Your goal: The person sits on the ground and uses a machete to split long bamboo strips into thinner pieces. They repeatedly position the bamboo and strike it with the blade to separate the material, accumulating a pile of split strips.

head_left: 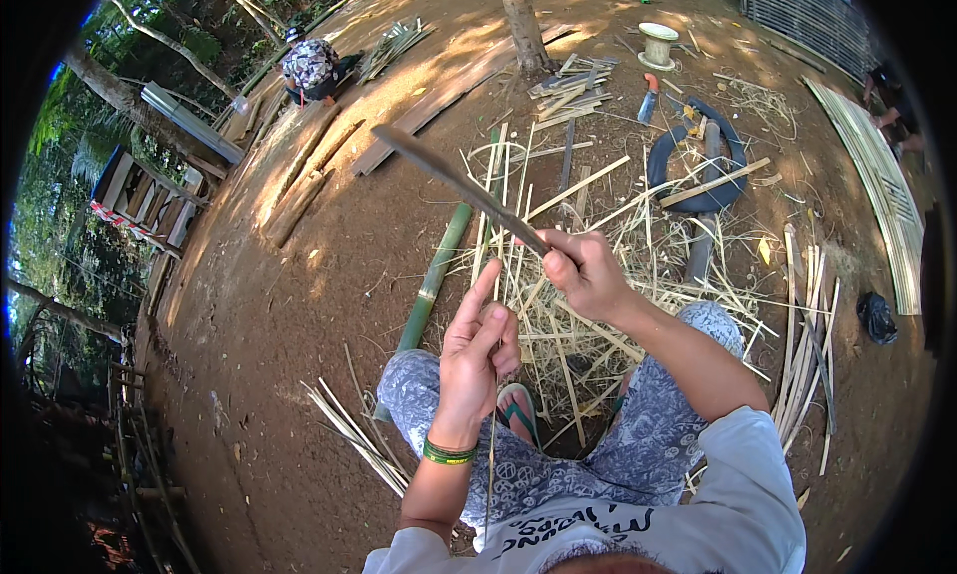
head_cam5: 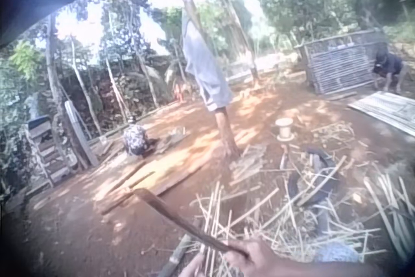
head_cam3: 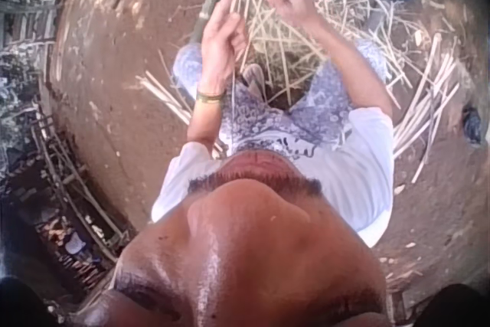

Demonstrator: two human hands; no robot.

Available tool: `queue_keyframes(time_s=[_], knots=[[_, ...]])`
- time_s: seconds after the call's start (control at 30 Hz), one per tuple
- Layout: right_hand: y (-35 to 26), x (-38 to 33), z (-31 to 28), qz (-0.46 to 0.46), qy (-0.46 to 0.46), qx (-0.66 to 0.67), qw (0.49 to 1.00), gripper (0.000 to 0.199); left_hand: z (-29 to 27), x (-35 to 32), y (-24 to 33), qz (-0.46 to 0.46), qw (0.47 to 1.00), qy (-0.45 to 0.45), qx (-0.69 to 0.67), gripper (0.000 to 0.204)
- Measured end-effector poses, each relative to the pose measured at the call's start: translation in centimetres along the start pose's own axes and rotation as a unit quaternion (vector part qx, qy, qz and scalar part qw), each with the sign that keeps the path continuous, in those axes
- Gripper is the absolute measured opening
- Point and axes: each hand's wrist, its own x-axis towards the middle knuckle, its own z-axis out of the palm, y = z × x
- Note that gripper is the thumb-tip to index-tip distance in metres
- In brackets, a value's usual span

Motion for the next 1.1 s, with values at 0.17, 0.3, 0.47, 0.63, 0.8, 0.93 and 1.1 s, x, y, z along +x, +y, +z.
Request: queue_keyframes(time_s=[0.17,0.3,0.47,0.63,0.8,0.93,1.1], knots=[[0.7,-0.7,1.9,-0.125,0.032,-0.069,0.989,0.063,1.8,1.3,0.9,-0.028,0.999,0.008,-0.046,0.054],[-0.1,-0.6,1.5,-0.126,-0.004,-0.145,0.981,0.066,1.8,1.6,0.8,-0.037,0.998,0.002,-0.048,0.051],[0.4,0.2,0.3,-0.146,0.067,-0.188,0.969,0.066,1.5,0.9,-0.1,-0.051,0.998,-0.025,-0.027,0.04],[0.3,0.0,-0.6,-0.13,0.003,-0.232,0.964,0.07,1.9,0.9,-0.3,-0.034,0.999,-0.022,-0.028,0.02],[0.3,-0.2,-1.0,-0.125,-0.021,-0.274,0.953,0.07,1.7,1.2,-0.6,-0.032,0.999,-0.025,-0.008,0.019],[0.6,-0.6,-1.5,-0.148,-0.002,-0.312,0.938,0.069,1.7,0.8,-0.9,-0.05,0.998,-0.031,-0.014,0.017],[1.1,-0.8,-2.0,-0.162,0.041,-0.304,0.938,0.068,1.8,0.5,-1.4,-0.074,0.997,-0.023,-0.026,0.02]])
